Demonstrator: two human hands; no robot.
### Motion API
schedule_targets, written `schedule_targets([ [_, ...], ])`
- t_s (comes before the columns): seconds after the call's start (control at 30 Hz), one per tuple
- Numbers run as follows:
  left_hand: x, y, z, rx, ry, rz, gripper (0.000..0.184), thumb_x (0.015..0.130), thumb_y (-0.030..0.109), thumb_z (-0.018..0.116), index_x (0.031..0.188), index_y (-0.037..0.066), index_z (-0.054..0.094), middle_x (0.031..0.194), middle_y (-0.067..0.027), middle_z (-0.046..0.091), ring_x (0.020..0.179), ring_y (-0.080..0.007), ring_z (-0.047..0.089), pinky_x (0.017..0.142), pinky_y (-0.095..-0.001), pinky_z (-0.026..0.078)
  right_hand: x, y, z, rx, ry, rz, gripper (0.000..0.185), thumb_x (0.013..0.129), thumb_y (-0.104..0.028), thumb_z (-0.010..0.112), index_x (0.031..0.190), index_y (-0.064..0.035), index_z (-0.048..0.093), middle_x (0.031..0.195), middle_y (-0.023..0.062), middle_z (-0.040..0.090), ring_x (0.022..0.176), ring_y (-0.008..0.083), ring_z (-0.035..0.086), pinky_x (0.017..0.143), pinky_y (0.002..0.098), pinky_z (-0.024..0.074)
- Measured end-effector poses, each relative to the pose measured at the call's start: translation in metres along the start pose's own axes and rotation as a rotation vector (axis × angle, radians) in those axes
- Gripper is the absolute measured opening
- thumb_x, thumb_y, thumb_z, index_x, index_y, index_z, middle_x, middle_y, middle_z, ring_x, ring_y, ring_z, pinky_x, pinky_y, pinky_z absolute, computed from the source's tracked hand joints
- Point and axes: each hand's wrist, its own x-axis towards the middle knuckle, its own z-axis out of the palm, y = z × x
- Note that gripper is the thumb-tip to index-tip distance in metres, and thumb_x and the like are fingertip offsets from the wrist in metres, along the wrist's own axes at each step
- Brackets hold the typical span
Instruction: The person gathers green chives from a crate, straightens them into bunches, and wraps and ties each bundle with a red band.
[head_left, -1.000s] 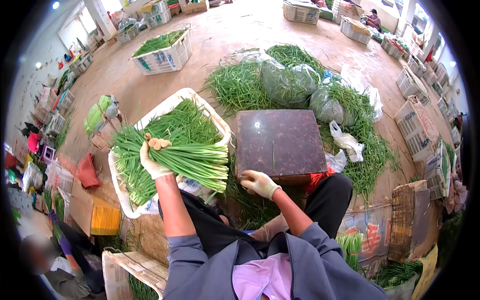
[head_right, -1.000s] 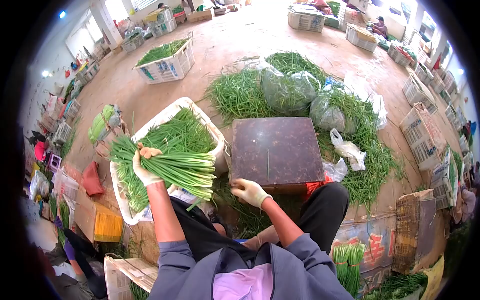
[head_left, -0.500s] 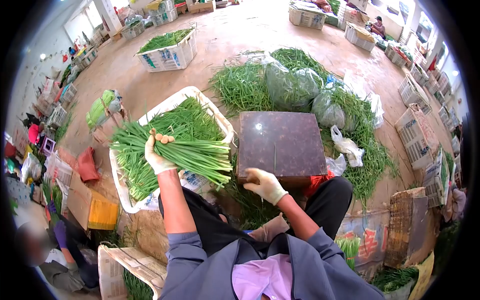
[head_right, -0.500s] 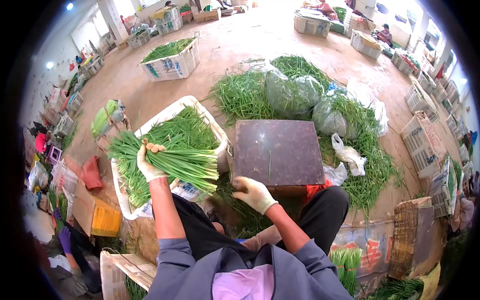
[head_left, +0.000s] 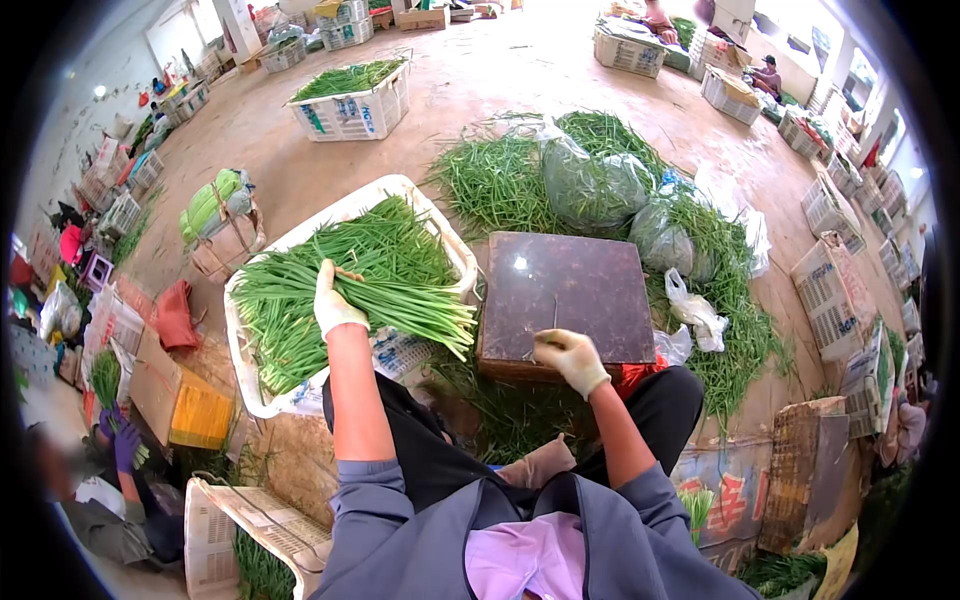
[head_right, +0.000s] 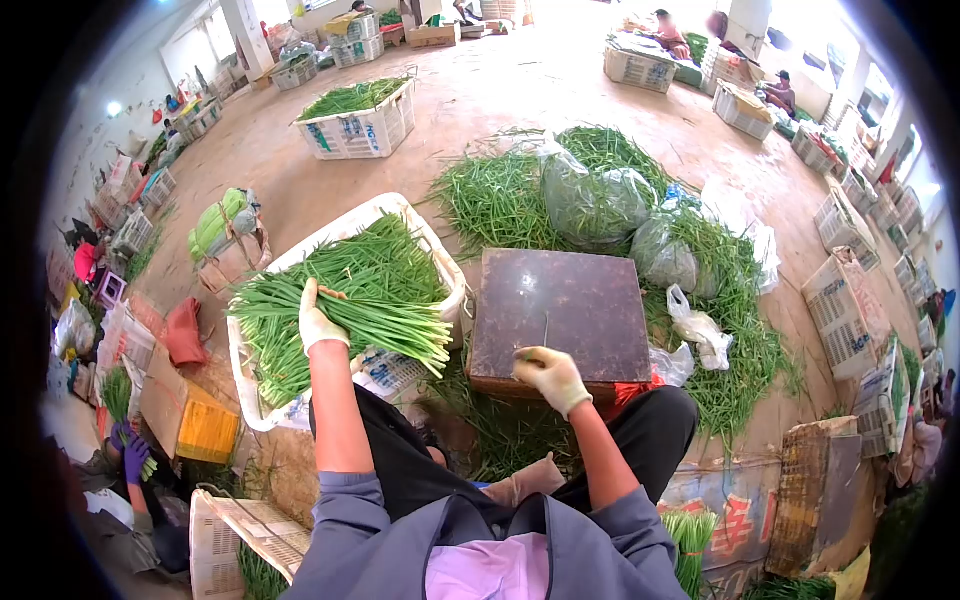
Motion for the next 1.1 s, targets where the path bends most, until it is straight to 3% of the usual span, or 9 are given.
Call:
schedule_targets([
  [0.07, -0.006, -0.011, 0.010, 0.077, 0.044, -0.082, 0.023, 0.086, 0.028, 0.073, 0.075, 0.013, 0.060, 0.068, -0.0041, 0.061, 0.062, -0.0219, 0.058, 0.063, -0.0379, 0.050, 0.007, 0.003, 0.007, -0.229, -0.031, 0.052, 0.075, 0.073, -0.023, 0.084, 0.134, 0.0044, 0.049, 0.125, 0.0226, 0.060, 0.111, 0.0288, 0.063, 0.094, 0.0363, 0.0509],
  [0.17, -0.003, -0.058, 0.004, 0.216, 0.095, -0.006, 0.026, 0.079, 0.015, 0.078, 0.098, 0.005, 0.063, 0.089, -0.0098, 0.064, 0.070, -0.0274, 0.061, 0.069, -0.0470, 0.055, 0.025, -0.090, 0.053, -0.490, -0.184, -0.388, 0.101, 0.068, -0.031, 0.087, 0.146, 0.0040, 0.032, 0.139, 0.0253, 0.049, 0.127, 0.0352, 0.051, 0.108, 0.0379, 0.0395],
  [0.3, -0.050, -0.080, 0.021, 0.188, -0.112, -0.300, 0.024, 0.082, 0.003, 0.072, 0.104, 0.002, 0.061, 0.091, -0.0142, 0.064, 0.077, -0.0290, 0.065, 0.068, -0.0469, 0.058, 0.051, -0.097, 0.094, -0.488, -0.413, -0.223, 0.111, 0.065, -0.035, 0.089, 0.147, 0.0060, 0.027, 0.144, 0.0263, 0.044, 0.130, 0.0358, 0.049, 0.109, 0.0385, 0.0388],
  [0.43, -0.043, -0.102, 0.012, -0.039, -0.425, -0.630, 0.043, 0.088, 0.010, 0.070, 0.126, 0.000, 0.054, 0.109, -0.0108, 0.063, 0.087, -0.0271, 0.066, 0.083, -0.0425, 0.056, 0.078, -0.059, 0.093, -0.075, -0.652, -0.096, 0.045, 0.075, -0.016, 0.075, 0.112, 0.0021, 0.059, 0.097, 0.0115, 0.068, 0.093, 0.0192, 0.064, 0.086, 0.0331, 0.0500],
  [0.47, -0.056, -0.080, 0.017, 0.297, -0.635, -0.512, 0.046, 0.089, 0.017, 0.070, 0.128, 0.001, 0.053, 0.111, -0.0090, 0.064, 0.092, -0.0243, 0.065, 0.083, -0.0414, 0.055, 0.078, -0.059, 0.081, 0.141, -0.703, 0.101, 0.035, 0.076, -0.010, 0.072, 0.107, 0.0018, 0.062, 0.090, 0.0075, 0.068, 0.083, 0.0136, 0.064, 0.079, 0.0318, 0.0513],
  [0.7, -0.044, -0.090, 0.001, 0.366, -1.057, -0.613, 0.076, 0.087, 0.044, 0.070, 0.139, -0.004, 0.043, 0.131, -0.0204, 0.056, 0.118, -0.0315, 0.057, 0.101, -0.0431, 0.046, 0.066, -0.073, 0.071, 0.526, -0.838, 0.335, 0.043, 0.076, -0.013, 0.072, 0.114, 0.0028, 0.059, 0.091, 0.0148, 0.068, 0.081, 0.0276, 0.067, 0.075, 0.0395, 0.0557],
  [0.83, -0.060, -0.087, 0.004, 0.182, -0.832, -0.618, 0.034, 0.081, 0.013, 0.068, 0.111, 0.001, 0.059, 0.104, -0.0144, 0.065, 0.101, -0.0327, 0.064, 0.094, -0.0449, 0.051, 0.063, -0.070, 0.082, 0.514, -0.920, 0.316, 0.044, 0.078, -0.023, 0.074, 0.112, 0.0022, 0.062, 0.097, 0.0162, 0.068, 0.084, 0.0282, 0.067, 0.079, 0.0398, 0.0546],
  [0.97, -0.043, -0.070, 0.010, 0.110, -0.675, -0.512, 0.018, 0.076, 0.002, 0.062, 0.094, 0.003, 0.060, 0.085, -0.0110, 0.065, 0.086, -0.0301, 0.064, 0.086, -0.0450, 0.053, 0.054, -0.084, 0.079, -0.335, -0.395, -0.193, 0.048, 0.085, -0.033, 0.073, 0.119, 0.0002, 0.063, 0.111, 0.0164, 0.067, 0.096, 0.0257, 0.067, 0.087, 0.0340, 0.0509],
  [1.1, -0.026, -0.066, 0.009, 0.083, -0.441, -0.406, 0.017, 0.077, -0.001, 0.060, 0.093, 0.005, 0.058, 0.084, -0.0116, 0.064, 0.083, -0.0301, 0.063, 0.082, -0.0459, 0.054, 0.031, -0.096, 0.073, -0.292, -0.002, -0.475, 0.033, 0.079, -0.021, 0.078, 0.105, -0.0053, 0.066, 0.094, 0.0110, 0.067, 0.088, 0.0242, 0.067, 0.077, 0.0331, 0.0528],
])
